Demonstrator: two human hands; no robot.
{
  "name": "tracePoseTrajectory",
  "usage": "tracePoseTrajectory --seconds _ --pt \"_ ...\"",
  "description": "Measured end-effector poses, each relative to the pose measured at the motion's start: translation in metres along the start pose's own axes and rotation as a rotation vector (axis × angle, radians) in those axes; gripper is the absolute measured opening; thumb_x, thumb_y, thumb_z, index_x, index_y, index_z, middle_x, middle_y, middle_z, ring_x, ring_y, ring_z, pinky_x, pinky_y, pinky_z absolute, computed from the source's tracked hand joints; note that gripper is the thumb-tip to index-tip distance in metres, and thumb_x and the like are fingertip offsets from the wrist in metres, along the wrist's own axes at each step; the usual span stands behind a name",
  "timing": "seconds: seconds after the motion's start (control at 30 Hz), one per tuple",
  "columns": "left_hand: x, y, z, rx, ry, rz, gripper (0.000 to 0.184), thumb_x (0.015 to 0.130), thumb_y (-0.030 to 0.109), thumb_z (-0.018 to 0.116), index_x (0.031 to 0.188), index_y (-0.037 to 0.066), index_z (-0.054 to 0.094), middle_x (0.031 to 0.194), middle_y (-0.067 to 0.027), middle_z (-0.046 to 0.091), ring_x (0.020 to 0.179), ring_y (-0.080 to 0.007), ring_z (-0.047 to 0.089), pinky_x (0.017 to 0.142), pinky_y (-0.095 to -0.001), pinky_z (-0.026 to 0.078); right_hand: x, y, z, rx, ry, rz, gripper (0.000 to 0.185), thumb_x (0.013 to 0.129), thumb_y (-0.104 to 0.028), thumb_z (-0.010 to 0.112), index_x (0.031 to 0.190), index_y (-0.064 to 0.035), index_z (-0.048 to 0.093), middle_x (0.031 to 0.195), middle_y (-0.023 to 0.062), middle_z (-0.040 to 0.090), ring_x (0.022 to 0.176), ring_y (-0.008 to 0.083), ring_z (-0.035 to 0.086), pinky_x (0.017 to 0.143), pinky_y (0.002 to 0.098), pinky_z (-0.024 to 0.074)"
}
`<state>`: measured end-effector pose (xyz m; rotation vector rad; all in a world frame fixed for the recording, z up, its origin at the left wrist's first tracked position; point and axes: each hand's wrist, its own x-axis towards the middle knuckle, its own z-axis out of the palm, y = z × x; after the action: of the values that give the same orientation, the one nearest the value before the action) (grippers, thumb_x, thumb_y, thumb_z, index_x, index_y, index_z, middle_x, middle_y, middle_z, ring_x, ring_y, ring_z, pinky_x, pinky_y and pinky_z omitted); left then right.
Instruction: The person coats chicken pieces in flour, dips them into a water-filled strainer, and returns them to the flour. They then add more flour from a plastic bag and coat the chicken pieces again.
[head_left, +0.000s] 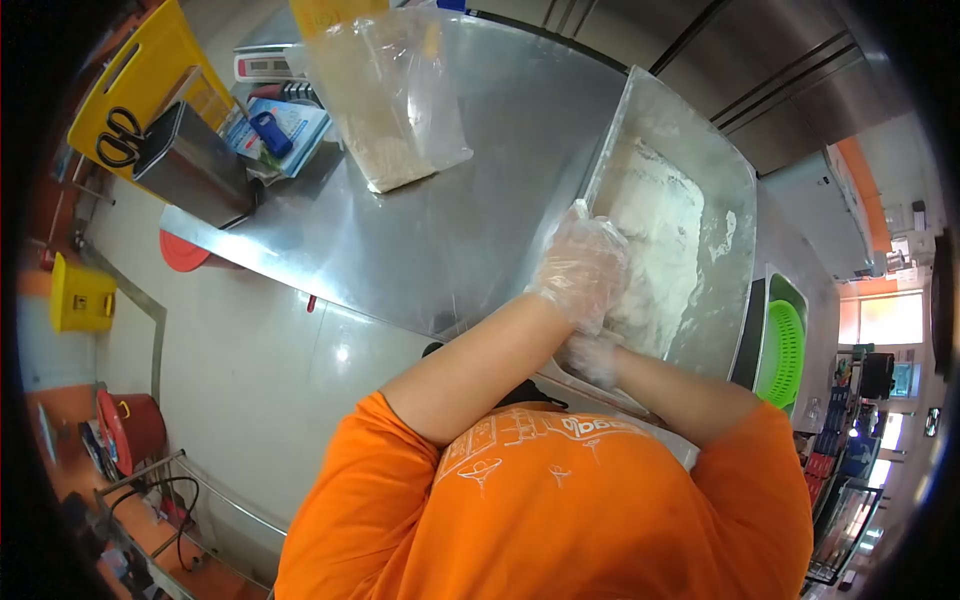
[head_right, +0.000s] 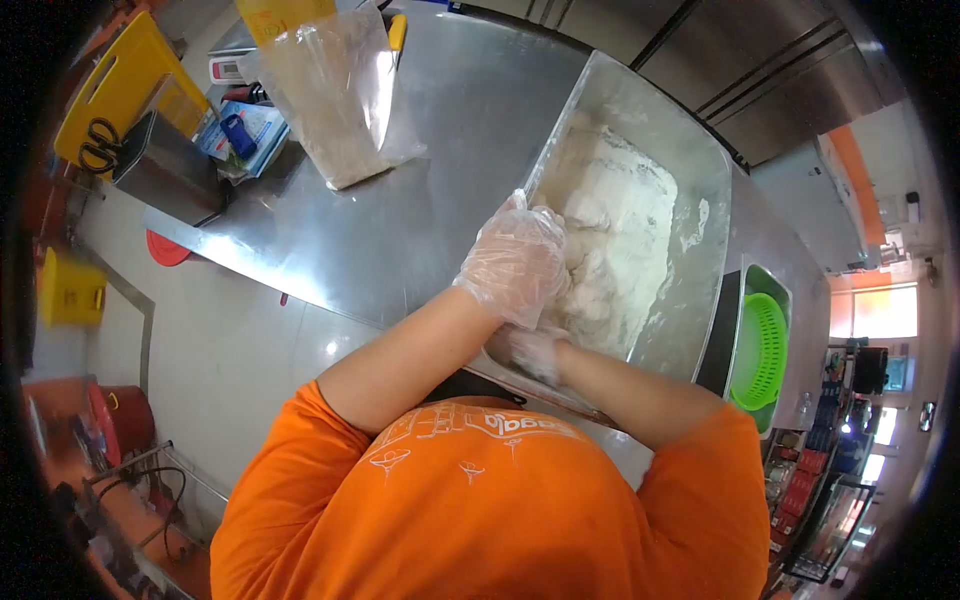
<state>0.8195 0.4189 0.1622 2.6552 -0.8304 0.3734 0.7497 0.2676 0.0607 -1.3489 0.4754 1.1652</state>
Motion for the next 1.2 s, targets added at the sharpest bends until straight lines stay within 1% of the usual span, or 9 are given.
tracePoseTrajectory --seconds 0.2,0.37,0.53,0.63,0.77,0.9,1.0,1.07,1.2 --pt "0.004 0.003 -0.006 -0.05 -0.072 0.009 0.015 0.072 0.016 0.056 0.08 0.004 0.06 0.077 -0.0118 0.061 0.074 -0.0259 0.061 0.072 -0.0378 0.047 -0.008 -0.052 0.034 0.541 -0.044 -0.323 0.029 0.092 -0.026 0.046 0.111 -0.0054 0.054 0.104 0.0073 0.059 0.09 0.0172 0.059 0.08 0.0289 0.0476" --pt "0.009 0.006 -0.009 0.023 -0.057 -0.043 0.02 0.077 0.017 0.053 0.093 0.006 0.057 0.081 -0.0125 0.061 0.074 -0.0276 0.061 0.071 -0.0384 0.049 -0.067 -0.1 -0.037 -0.433 0.171 -0.405 0.032 0.092 -0.022 0.045 0.119 -0.0054 0.048 0.108 0.0092 0.057 0.098 0.0195 0.056 0.088 0.0264 0.0457" --pt "0.009 0.011 -0.001 -0.003 0.045 -0.081 0.03 0.08 0.028 0.055 0.095 0.003 0.058 0.076 -0.0132 0.061 0.071 -0.0276 0.06 0.077 -0.0394 0.045 -0.107 -0.101 -0.035 -0.487 0.359 -0.581 0.047 0.093 -0.034 0.043 0.13 -0.0061 0.039 0.129 0.0115 0.043 0.12 0.0202 0.041 0.097 0.0308 0.0381" --pt "0.007 0.023 -0.022 -0.043 0.068 -0.026 0.034 0.082 0.035 0.054 0.098 0.004 0.059 0.077 -0.0133 0.061 0.071 -0.028 0.06 0.078 -0.0413 0.044 -0.1 -0.103 -0.031 -0.057 0.423 -0.516 0.056 0.094 -0.041 0.036 0.138 -0.0076 0.026 0.143 0.0134 0.024 0.131 0.0222 0.026 0.103 0.0338 0.0332" --pt "0.002 0.028 -0.023 -0.028 -0.023 0.004 0.03 0.084 0.035 0.05 0.094 0.009 0.061 0.082 -0.0126 0.062 0.079 -0.0286 0.059 0.079 -0.0415 0.042 -0.098 -0.099 -0.043 0.231 0.417 -0.585 0.059 0.089 -0.045 0.048 0.133 -0.0082 0.038 0.137 0.0103 0.039 0.125 0.0182 0.037 0.1 0.0299 0.0329" --pt "0.004 0.029 -0.02 0.062 -0.196 -0.069 0.032 0.083 0.038 0.049 0.083 0.008 0.063 0.082 -0.0126 0.062 0.082 -0.0289 0.059 0.081 -0.0434 0.04 -0.048 -0.087 -0.107 -0.496 0.491 -0.836 0.036 0.085 -0.032 0.053 0.104 -0.0011 0.057 0.11 0.016 0.057 0.106 0.0253 0.054 0.089 0.033 0.0432" --pt "0.004 0.03 -0.018 0.195 -0.171 0.006 0.035 0.082 0.039 0.05 0.08 0.006 0.063 0.08 -0.0132 0.061 0.08 -0.0289 0.059 0.084 -0.0461 0.038 -0.101 -0.104 -0.083 -1.065 0.781 -0.753 0.033 0.082 -0.031 0.056 0.094 -0.0004 0.059 0.099 0.0166 0.061 0.099 0.0275 0.057 0.085 0.0325 0.0444" --pt "0.005 0.034 -0.021 0.254 -0.179 0.053 0.035 0.082 0.038 0.049 0.081 0.006 0.062 0.08 -0.0128 0.061 0.079 -0.029 0.059 0.087 -0.0476 0.037 -0.128 -0.12 -0.065 -1.344 0.932 -0.566 0.038 0.082 -0.034 0.057 0.101 -0.001 0.057 0.103 0.0194 0.059 0.102 0.0296 0.056 0.087 0.0334 0.0436" --pt "0.005 0.038 -0.022 0.353 -0.149 0.127 0.036 0.082 0.037 0.048 0.088 0.003 0.061 0.081 -0.0115 0.059 0.077 -0.0281 0.058 0.092 -0.0492 0.035 -0.1 -0.1 -0.107 -1.59 0.999 -0.708 0.052 0.078 -0.04 0.061 0.113 -0.0033 0.05 0.112 0.0213 0.054 0.105 0.0326 0.053 0.089 0.0367 0.0418"
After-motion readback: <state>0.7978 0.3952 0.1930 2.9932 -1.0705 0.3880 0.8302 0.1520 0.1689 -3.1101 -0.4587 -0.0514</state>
